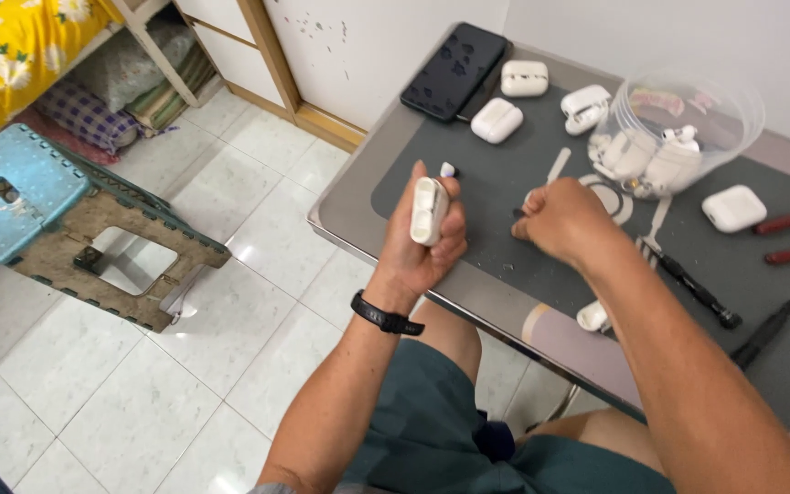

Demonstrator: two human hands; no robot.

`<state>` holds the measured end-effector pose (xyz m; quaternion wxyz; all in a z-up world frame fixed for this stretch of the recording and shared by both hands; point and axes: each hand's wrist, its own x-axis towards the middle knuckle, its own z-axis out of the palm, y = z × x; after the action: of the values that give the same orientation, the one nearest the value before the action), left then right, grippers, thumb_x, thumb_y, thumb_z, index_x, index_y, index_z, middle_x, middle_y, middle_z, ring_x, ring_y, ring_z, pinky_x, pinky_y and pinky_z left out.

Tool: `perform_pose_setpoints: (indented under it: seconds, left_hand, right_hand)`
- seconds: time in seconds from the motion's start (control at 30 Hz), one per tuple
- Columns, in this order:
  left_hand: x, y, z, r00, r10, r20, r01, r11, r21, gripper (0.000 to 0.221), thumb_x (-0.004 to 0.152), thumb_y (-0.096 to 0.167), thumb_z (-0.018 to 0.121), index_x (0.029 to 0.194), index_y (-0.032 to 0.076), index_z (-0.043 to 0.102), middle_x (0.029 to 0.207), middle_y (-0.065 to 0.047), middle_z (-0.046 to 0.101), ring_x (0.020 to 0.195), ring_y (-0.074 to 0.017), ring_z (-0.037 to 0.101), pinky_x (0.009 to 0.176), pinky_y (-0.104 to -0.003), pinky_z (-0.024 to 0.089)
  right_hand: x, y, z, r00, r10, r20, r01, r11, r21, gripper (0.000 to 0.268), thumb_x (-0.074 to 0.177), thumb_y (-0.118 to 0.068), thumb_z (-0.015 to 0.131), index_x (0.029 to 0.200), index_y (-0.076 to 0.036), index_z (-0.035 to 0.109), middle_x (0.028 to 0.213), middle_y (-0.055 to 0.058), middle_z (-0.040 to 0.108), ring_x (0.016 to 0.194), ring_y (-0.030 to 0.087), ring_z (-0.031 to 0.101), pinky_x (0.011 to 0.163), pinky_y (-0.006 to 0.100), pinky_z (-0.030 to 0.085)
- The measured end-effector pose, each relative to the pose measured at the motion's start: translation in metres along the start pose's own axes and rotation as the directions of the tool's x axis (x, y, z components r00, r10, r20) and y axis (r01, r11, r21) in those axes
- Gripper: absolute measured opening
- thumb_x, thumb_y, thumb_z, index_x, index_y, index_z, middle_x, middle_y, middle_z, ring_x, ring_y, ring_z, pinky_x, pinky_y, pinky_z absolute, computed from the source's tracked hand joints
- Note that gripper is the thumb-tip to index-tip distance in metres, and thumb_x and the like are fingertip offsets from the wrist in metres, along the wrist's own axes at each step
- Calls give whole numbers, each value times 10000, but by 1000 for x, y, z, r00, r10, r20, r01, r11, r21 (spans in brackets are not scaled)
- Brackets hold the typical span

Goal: Cleaning excess adhesive from earbud case components using a small blade and reassembling the internal parts.

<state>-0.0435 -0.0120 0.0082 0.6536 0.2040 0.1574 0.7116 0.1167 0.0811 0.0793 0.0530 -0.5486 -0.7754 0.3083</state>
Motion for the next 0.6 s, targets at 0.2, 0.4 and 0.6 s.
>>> perform_pose_setpoints:
  seconds: [0.2, 0.4, 0.6]
  left_hand:
    - [-2, -8, -1, 998, 59, 25, -59, 998, 8, 563, 1094, 647, 357, 1083, 177, 666, 562, -49, 431, 375, -96, 442, 302, -182, 324]
    - [-4, -7, 2, 997, 63, 42, -65, 996, 59, 574, 1114, 612, 350, 1082, 142, 678, 545, -64, 493, 370, -88, 467, 301, -178, 346]
    - [0, -9, -3, 999, 19, -28, -17, 997, 78, 528, 1074, 587, 481, 1018, 115, 710, 497, -121, 489, 348, -114, 445, 283, -185, 317]
  right_hand:
    - [-69, -25, 1, 980, -86, -179, 159, 880, 448, 121, 861, -33, 717, 950, 40, 753, 631, 183, 701, 562, 207, 653, 597, 302, 503]
    - [-100, -33, 27, 920, -166, -356, 353, 746, 565, 113, 938, -41, 705, 981, 13, 795, 591, 162, 666, 478, 161, 610, 501, 265, 477]
    - [-92, -36, 37, 880, -305, -364, 457, 754, 472, 257, 1041, -104, 583, 904, -37, 790, 469, 78, 576, 472, 139, 604, 461, 284, 497]
